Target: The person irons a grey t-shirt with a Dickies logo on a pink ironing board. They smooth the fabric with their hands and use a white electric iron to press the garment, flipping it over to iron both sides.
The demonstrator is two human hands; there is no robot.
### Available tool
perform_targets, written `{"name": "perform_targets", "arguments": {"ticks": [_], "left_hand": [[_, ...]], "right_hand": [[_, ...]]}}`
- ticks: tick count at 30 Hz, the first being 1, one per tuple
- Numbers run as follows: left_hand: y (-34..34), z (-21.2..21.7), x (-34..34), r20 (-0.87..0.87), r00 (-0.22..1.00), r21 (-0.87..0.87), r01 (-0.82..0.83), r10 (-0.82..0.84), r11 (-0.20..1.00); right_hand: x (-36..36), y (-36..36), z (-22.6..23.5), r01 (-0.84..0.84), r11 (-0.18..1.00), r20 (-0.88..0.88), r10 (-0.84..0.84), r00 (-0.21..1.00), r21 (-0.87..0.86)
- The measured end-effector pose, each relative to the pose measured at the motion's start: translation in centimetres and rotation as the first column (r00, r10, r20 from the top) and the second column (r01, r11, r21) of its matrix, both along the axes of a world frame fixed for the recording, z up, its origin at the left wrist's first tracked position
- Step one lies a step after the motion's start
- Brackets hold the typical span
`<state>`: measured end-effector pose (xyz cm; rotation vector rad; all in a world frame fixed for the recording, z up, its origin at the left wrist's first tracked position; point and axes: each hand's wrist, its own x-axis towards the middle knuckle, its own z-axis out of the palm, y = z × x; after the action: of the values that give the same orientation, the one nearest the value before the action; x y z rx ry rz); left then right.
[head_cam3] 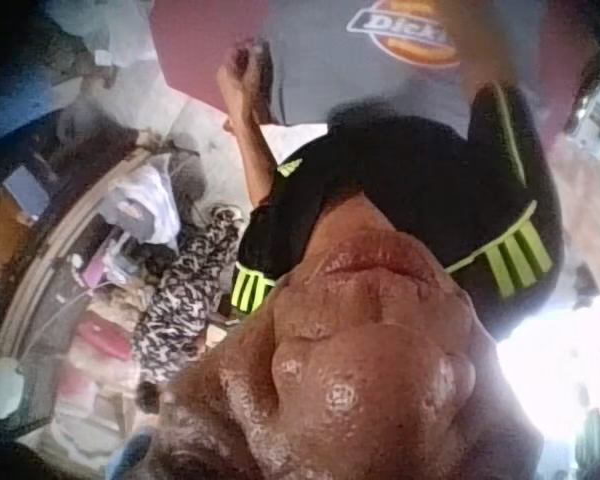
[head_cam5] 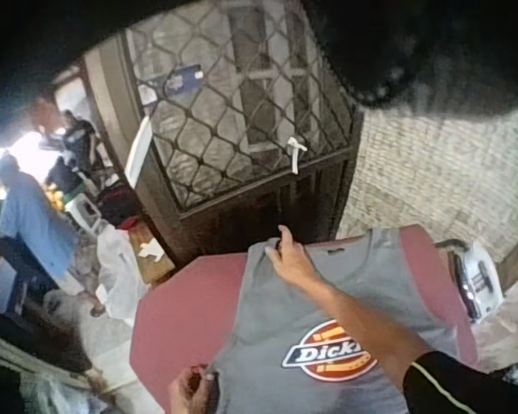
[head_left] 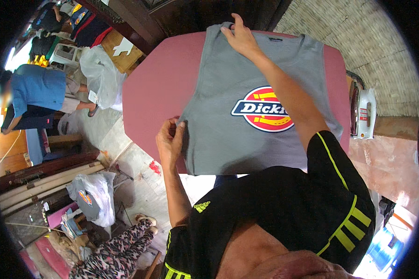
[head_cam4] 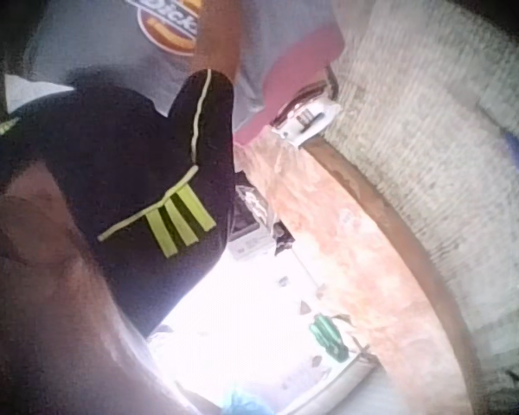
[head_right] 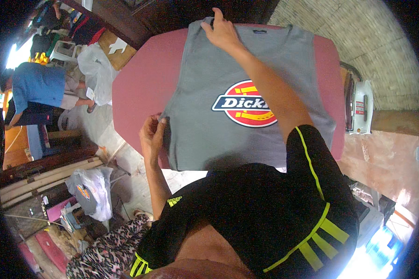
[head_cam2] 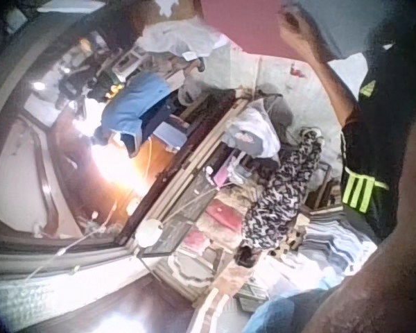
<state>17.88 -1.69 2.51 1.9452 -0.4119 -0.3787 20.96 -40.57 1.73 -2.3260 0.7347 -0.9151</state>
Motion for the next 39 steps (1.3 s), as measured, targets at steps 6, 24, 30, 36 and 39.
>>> {"name": "perform_targets", "arguments": {"ticks": [6,24,30,36,39], "left_hand": [[1.2,-0.7,1.3,-0.060,0.997,-0.058,0.054,-0.057,0.997],[1.2,0.7,2.4,0.038,0.986,0.094,0.159,-0.163,0.983],[1.5,1.3,1.5,0.080,0.996,0.039,0.031,-0.034,0.999],[0.0,1.8,0.5,0.444,0.876,0.377,0.012,-0.192,0.926],[-2.7,2.8,-1.6,0.582,0.783,0.338,0.012,-0.219,0.941]], "right_hand": [[2.8,-5.9,1.0,-0.189,0.939,-0.153,0.240,0.959,0.287],[4.2,-2.9,-2.3,-0.323,0.945,-0.187,0.308,0.933,-0.054],[7.6,-0.9,-2.0,-0.273,0.962,-0.063,0.272,0.960,-0.020],[4.8,-0.4,0.7,-0.184,0.921,-0.119,0.152,0.981,-0.345],[-1.5,0.7,3.6,-0.191,0.907,-0.038,0.191,0.981,-0.375]]}}
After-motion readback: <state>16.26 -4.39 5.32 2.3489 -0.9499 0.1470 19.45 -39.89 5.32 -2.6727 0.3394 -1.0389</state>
